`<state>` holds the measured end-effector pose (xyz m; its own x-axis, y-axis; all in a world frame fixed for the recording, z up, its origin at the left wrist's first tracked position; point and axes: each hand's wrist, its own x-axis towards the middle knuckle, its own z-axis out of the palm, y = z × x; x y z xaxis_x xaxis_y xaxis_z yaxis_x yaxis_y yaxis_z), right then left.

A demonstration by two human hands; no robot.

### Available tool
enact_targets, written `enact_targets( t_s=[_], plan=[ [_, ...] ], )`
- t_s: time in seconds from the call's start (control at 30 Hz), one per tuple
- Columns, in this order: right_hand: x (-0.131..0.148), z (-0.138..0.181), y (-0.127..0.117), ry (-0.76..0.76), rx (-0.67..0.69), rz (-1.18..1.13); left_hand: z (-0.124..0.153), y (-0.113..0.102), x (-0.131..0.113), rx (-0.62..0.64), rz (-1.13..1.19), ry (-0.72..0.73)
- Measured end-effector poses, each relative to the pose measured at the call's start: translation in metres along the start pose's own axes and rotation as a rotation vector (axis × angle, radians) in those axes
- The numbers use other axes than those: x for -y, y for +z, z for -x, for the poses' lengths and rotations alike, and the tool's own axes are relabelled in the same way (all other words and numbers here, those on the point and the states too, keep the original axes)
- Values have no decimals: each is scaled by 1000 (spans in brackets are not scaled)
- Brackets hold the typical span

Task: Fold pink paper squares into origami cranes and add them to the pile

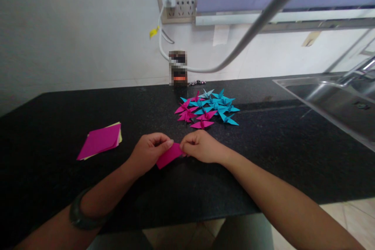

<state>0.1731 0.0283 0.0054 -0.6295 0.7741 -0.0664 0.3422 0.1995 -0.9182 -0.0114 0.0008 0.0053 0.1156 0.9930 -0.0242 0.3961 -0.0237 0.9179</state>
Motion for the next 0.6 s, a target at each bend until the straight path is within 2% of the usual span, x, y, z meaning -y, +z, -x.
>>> enact_targets(
  t_s=[0.1, 0.2, 0.3, 0.43, 0.5, 0.6],
  plan=[
    [-1, 1, -13, 85, -19, -94, -2, -2, 1, -76, 113, -72],
    [-2, 1, -20, 108, -95, -143, -2, -1, 0, -82, 269, -161],
    [1, 1, -15, 77, -123, -188, -1, 4, -1, -40, 382, -207],
    [4, 1, 2, 33, -68, -246, 1, 7, -2, -67, 376, -157],
    [3, 1, 8, 6, -162, -178, 1, 7, -2, -73, 361, -134],
    [-1, 1, 9, -173, -477, 58, 0, 6, -1, -153, 377, -68]
  ],
)
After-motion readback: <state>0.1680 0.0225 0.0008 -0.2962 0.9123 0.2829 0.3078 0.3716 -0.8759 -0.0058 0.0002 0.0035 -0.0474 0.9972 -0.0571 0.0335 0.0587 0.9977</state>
